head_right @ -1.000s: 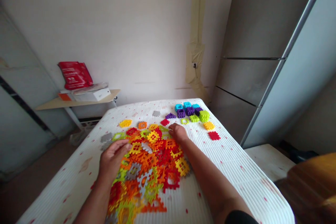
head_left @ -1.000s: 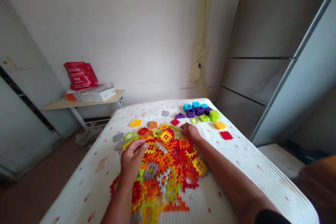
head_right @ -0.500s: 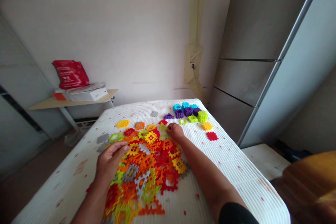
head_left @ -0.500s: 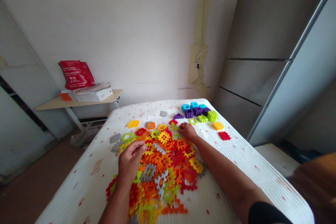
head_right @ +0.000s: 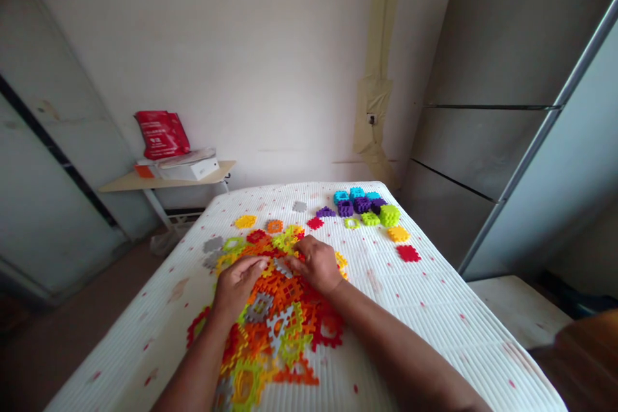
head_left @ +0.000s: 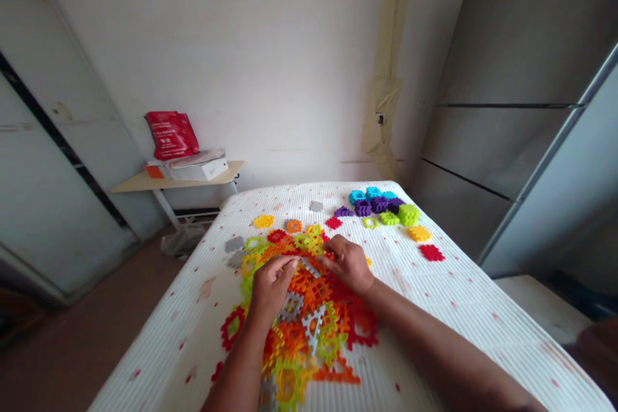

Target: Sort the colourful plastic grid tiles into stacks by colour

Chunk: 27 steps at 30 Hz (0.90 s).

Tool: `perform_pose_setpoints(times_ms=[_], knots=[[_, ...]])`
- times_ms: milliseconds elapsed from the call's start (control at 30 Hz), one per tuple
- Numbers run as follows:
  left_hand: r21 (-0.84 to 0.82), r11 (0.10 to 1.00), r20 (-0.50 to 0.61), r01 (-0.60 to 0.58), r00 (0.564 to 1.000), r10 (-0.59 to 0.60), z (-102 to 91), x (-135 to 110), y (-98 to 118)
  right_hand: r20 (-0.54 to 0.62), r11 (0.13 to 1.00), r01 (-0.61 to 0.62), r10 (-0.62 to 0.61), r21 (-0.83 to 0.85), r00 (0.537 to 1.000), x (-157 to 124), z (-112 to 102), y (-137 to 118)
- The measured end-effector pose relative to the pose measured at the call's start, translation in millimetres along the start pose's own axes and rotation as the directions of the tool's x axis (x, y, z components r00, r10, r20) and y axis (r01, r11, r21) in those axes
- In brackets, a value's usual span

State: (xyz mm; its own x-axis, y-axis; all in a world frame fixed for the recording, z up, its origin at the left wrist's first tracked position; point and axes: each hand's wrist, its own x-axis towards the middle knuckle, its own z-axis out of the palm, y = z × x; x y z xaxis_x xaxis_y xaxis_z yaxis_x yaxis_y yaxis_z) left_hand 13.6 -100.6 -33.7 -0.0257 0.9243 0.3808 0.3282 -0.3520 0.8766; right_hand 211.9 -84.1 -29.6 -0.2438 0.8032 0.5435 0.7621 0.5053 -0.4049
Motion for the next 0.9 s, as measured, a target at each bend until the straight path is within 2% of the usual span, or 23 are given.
perform_pose_setpoints(times_ms=[200,333,433,567,700,800,900], knots=[[0.018,0.998,0.045,0.065,0.997,-0.066,-1.6,1.4,-1.9,0.039,0.978,0.184,-0.181,-0.094,0.983,-9.2,9.1,-23.6],[-0.022,0.995,0.040,0.099,0.994,-0.098,-1.2,0.5,3.3,0.037,0.967,0.223,-0.220,-0.123,0.975,-10.8,12.0,-27.7],[-0.066,0.990,0.028,0.124,0.992,-0.122,-1.4,-0.6,9.8,0.031,0.972,0.206,-0.204,-0.114,0.978,-10.5,9.9,-29.2],[-0.107,0.984,-0.023,0.143,0.989,-0.147,-3.8,-0.5,11.5,0.038,0.993,0.095,-0.092,-0.074,0.995,-2.4,-1.2,-22.1],[-0.099,0.988,-0.071,0.120,0.989,-0.127,-6.1,0.4,4.2,0.043,0.992,-0.107,0.110,-0.064,0.993,13.2,-14.9,10.7],[-0.066,0.993,-0.083,0.100,0.991,-0.105,-6.3,0.6,1.5,0.081,0.955,-0.291,0.295,-0.057,0.952,20.2,-21.3,49.1],[-0.033,0.996,-0.088,0.082,0.993,-0.085,-5.8,0.7,3.1,0.156,0.908,-0.398,0.416,-0.135,0.896,19.7,-23.2,84.9]])
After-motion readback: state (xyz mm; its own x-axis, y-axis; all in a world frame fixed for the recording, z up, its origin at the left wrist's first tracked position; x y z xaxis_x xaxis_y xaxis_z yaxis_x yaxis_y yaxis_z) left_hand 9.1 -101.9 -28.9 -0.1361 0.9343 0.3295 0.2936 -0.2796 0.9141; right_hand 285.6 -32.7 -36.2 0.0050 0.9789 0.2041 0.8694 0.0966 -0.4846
